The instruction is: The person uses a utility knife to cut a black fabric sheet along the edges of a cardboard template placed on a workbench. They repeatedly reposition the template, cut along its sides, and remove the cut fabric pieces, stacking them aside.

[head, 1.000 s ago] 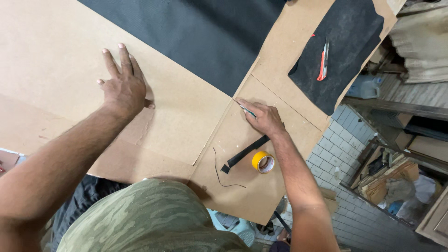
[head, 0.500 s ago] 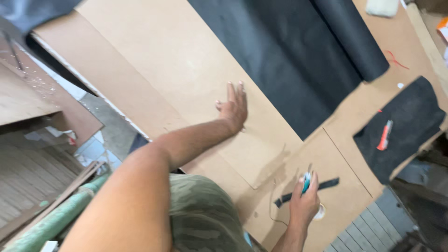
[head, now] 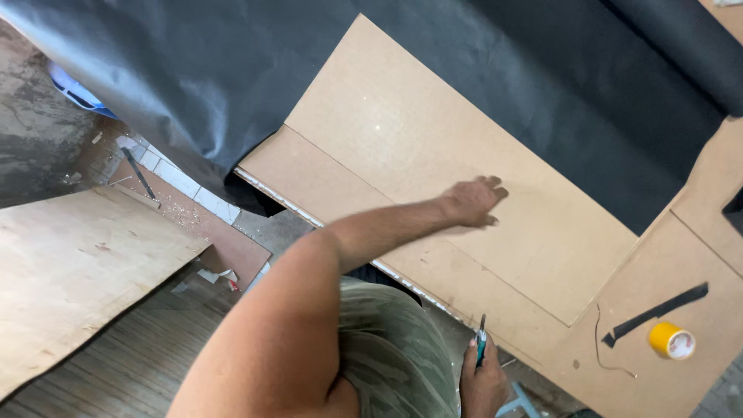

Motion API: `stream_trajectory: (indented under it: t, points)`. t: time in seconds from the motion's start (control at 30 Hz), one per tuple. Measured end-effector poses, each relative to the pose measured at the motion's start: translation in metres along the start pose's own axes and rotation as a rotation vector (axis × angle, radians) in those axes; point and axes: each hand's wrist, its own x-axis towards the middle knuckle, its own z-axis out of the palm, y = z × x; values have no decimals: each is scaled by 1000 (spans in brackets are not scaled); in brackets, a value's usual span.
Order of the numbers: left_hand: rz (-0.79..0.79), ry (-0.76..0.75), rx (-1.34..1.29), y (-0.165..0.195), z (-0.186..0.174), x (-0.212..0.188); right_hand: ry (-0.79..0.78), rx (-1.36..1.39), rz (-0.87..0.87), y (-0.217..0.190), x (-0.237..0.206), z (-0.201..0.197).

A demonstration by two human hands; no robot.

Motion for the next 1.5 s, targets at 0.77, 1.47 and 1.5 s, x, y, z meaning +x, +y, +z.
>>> stream_trajectory:
  t: [0.77, 1.47, 1.5]
  points:
    - [3, 536, 180, -212, -73, -382, 54, 198, 54, -135, -188, 72]
    - [437, -316, 712, -247, -199, -71, 170, 471, -165, -553, -26, 71]
    - [449, -296, 730, -247, -202, -69, 185, 491, -170, -572, -5, 74]
